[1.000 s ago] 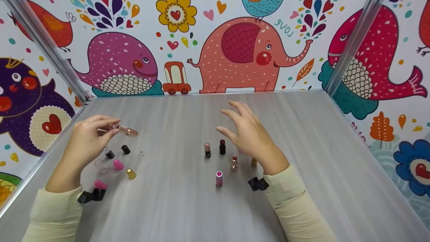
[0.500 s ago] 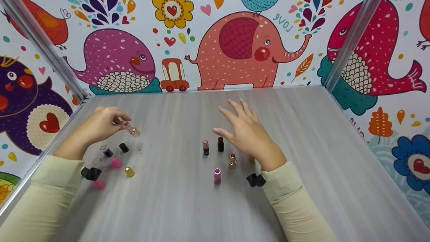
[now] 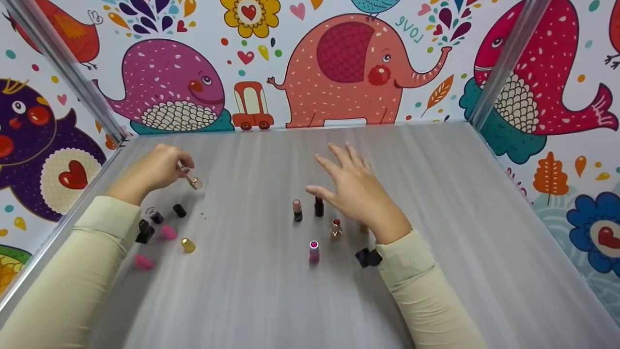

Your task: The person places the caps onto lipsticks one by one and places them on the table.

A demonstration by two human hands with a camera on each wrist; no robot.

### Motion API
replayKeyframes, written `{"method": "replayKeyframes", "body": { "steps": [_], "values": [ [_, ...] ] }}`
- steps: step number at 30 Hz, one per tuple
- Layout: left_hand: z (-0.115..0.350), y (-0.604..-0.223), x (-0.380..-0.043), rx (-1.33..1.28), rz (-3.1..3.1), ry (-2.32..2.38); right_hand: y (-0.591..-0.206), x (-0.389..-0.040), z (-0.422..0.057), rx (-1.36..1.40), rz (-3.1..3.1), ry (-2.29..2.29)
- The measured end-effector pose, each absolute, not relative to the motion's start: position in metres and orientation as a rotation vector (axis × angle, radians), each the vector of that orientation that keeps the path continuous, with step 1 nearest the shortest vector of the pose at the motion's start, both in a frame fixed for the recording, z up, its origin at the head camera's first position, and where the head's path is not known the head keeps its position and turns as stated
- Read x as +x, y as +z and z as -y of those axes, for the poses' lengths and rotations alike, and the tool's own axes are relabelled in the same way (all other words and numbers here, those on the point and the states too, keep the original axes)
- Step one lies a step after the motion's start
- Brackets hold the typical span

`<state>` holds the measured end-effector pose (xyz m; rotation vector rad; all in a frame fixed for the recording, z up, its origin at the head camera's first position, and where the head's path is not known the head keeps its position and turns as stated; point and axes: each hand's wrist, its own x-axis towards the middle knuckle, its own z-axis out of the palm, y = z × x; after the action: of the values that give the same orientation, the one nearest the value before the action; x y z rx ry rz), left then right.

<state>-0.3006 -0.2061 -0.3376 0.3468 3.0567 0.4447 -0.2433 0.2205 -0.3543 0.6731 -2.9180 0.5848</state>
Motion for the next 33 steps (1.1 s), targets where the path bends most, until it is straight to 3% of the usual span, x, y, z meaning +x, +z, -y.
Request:
{"method": "replayKeyframes", "body": {
  "steps": [17,33],
  "values": [
    [0.230,-0.352,-0.320,0.288,-3.053,0.383,-0.353,-0.242,-0.217,0.659,2.952,0.603],
    [0.221,-0.358,-0.326,0.295,-3.013,0.333,-0.353,-0.242,-0.223,0.664,2.967,0.618]
  ]
}}
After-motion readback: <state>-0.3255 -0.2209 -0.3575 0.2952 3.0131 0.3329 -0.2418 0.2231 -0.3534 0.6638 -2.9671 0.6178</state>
